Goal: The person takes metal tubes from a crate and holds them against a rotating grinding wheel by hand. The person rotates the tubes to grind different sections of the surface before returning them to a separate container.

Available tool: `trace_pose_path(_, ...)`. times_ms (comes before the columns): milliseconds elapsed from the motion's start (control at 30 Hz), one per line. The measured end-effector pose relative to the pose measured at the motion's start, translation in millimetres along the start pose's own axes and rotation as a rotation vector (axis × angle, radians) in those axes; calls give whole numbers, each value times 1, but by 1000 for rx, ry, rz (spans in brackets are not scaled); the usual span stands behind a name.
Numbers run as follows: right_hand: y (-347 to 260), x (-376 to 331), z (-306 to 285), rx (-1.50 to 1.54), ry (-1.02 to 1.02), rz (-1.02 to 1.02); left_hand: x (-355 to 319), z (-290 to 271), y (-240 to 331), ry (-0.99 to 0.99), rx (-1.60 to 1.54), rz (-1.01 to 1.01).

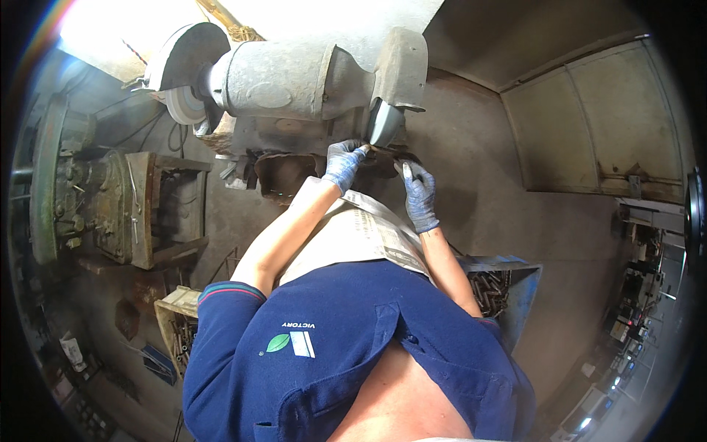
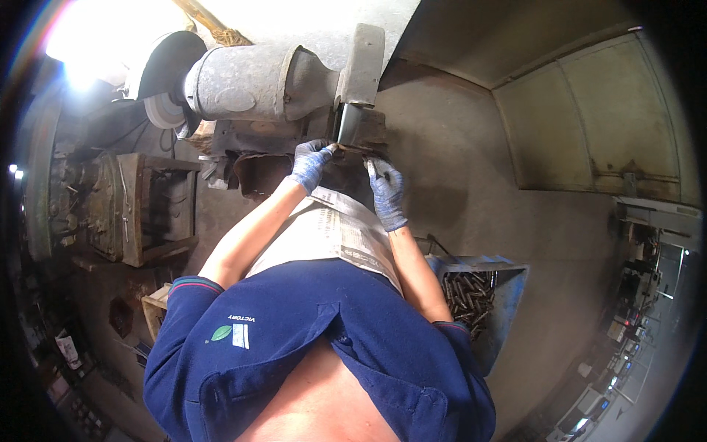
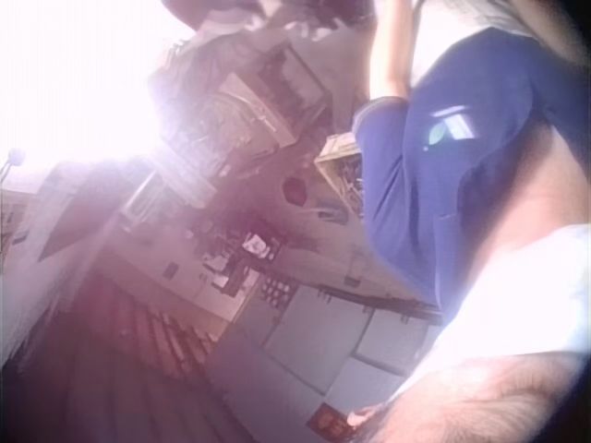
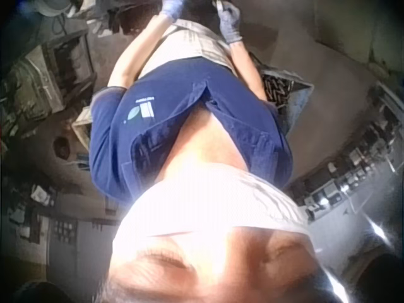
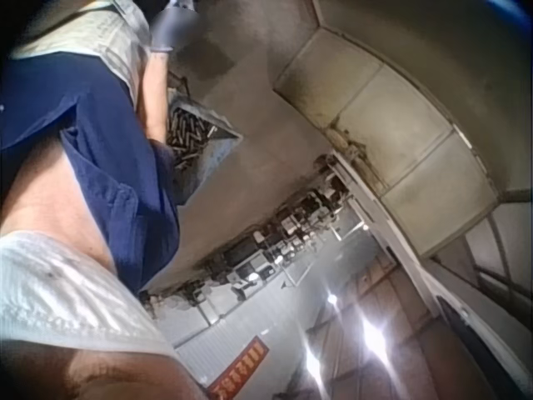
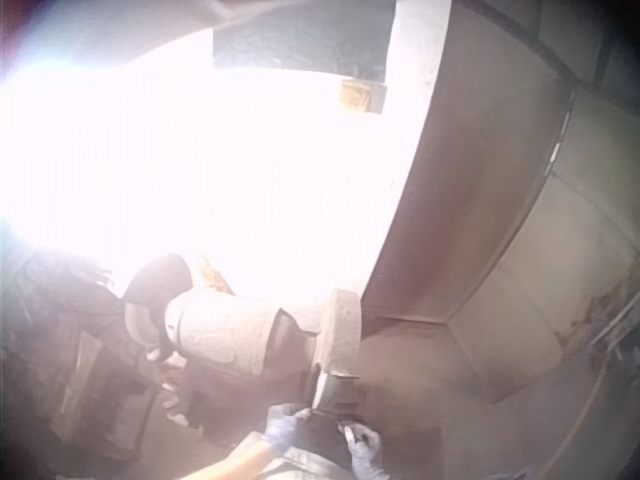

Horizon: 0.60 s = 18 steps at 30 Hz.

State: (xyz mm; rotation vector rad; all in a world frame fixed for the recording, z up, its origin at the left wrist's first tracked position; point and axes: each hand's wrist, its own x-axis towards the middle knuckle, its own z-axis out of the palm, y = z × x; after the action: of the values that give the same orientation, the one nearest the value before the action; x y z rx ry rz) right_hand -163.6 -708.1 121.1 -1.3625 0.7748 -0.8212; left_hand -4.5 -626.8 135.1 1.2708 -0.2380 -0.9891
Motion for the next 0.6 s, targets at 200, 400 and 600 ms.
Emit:
trace_pose_path(200, -2, 1, 7, -28, -121, -3, 0, -12, 8, 111, 189, -28)
trace_pose_path(400, -3, 2, 29, 80, -186, 94, -2, -28, 20, 148, 195, -9)
trace_pose_path(600, -2, 3, 40, 164, -205, 93, 5, -44, 9, 118, 76, 58)
